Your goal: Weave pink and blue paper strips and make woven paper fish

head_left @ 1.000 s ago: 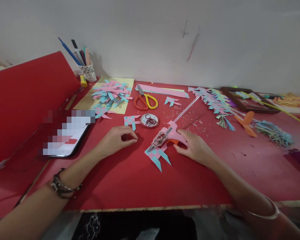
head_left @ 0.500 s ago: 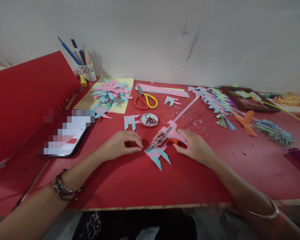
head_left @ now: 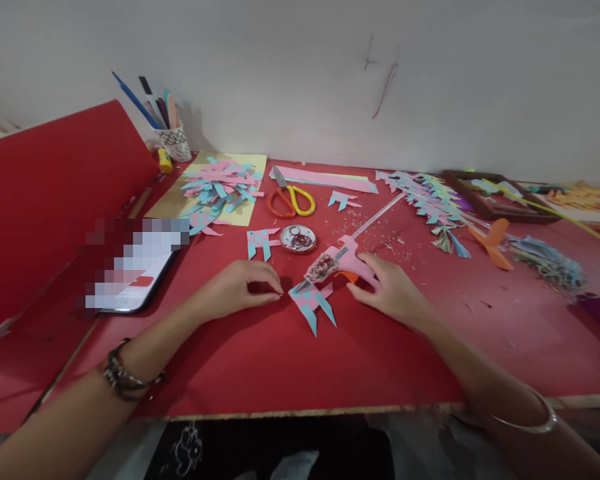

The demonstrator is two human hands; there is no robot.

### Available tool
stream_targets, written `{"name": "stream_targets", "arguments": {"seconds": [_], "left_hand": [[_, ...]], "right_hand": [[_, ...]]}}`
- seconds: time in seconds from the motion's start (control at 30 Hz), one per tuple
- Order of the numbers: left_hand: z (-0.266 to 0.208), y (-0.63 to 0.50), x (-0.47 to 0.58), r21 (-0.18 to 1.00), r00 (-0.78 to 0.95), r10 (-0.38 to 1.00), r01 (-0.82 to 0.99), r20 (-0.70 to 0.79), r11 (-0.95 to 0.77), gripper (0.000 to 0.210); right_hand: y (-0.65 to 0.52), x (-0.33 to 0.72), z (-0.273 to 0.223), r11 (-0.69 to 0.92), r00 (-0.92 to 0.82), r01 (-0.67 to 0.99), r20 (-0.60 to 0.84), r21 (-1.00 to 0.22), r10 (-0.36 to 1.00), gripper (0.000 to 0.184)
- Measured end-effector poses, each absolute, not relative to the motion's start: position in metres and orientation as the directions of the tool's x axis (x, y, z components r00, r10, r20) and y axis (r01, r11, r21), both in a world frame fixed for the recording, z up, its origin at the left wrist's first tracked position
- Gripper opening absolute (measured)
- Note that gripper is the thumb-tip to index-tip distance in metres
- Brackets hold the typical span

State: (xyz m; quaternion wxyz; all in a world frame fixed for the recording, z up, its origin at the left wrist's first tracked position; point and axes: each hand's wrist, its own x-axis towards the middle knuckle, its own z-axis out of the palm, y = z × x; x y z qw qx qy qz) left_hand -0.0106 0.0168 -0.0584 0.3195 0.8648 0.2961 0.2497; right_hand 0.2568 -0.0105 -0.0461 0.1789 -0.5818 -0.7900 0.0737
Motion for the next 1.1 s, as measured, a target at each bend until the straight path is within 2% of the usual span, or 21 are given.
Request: {"name": "stream_targets", "arguments": {"seconds": [0.17, 0.3, 0.5, 0.6, 0.73, 0.9, 1.1], "left_hand": [[-0.058, 0.017, -0.011, 0.689, 0.725, 0.622, 0.290, 0.295, -0.665, 0.011], [-0.056, 0.012, -0.010, 0.605, 0.751, 0.562, 0.280, 0.345, -0.745, 0.012], [-0.055, -0.004, 0.002, 0.450, 0.831, 0.480, 0.328, 0.281, -0.831, 0.020], [-0.056, -0.008, 0.007, 0.412, 0.846, 0.478, 0.358, 0.236, -0.838, 0.021], [-0.057, -0.009, 0.008, 0.428, 0.848, 0.501, 0.393, 0.172, -0.814, 0.021], [-0.057, -0.009, 0.007, 0.441, 0.854, 0.494, 0.384, 0.165, -0.811, 0.020], [-0.056, -0.004, 0.001, 0.579, 0.769, 0.574, 0.341, 0.282, -0.741, 0.017]], "right_hand": [[-0.011, 0.256, -0.046, 0.298, -0.248, 0.904, 0.192, -0.306, 0.950, 0.034], [-0.011, 0.256, -0.048, 0.267, -0.226, 0.925, 0.172, -0.271, 0.959, 0.037], [-0.012, 0.257, -0.048, 0.288, -0.246, 0.921, 0.183, -0.261, 0.952, 0.035], [-0.012, 0.257, -0.048, 0.292, -0.241, 0.916, 0.202, -0.276, 0.949, 0.032], [-0.012, 0.255, -0.047, 0.263, -0.208, 0.909, 0.196, -0.323, 0.958, 0.034], [-0.010, 0.255, -0.046, 0.232, -0.143, 0.895, 0.247, -0.381, 0.958, 0.037], [-0.001, 0.272, -0.051, 0.101, 0.001, 0.958, 0.358, -0.267, 0.934, 0.040]]}}
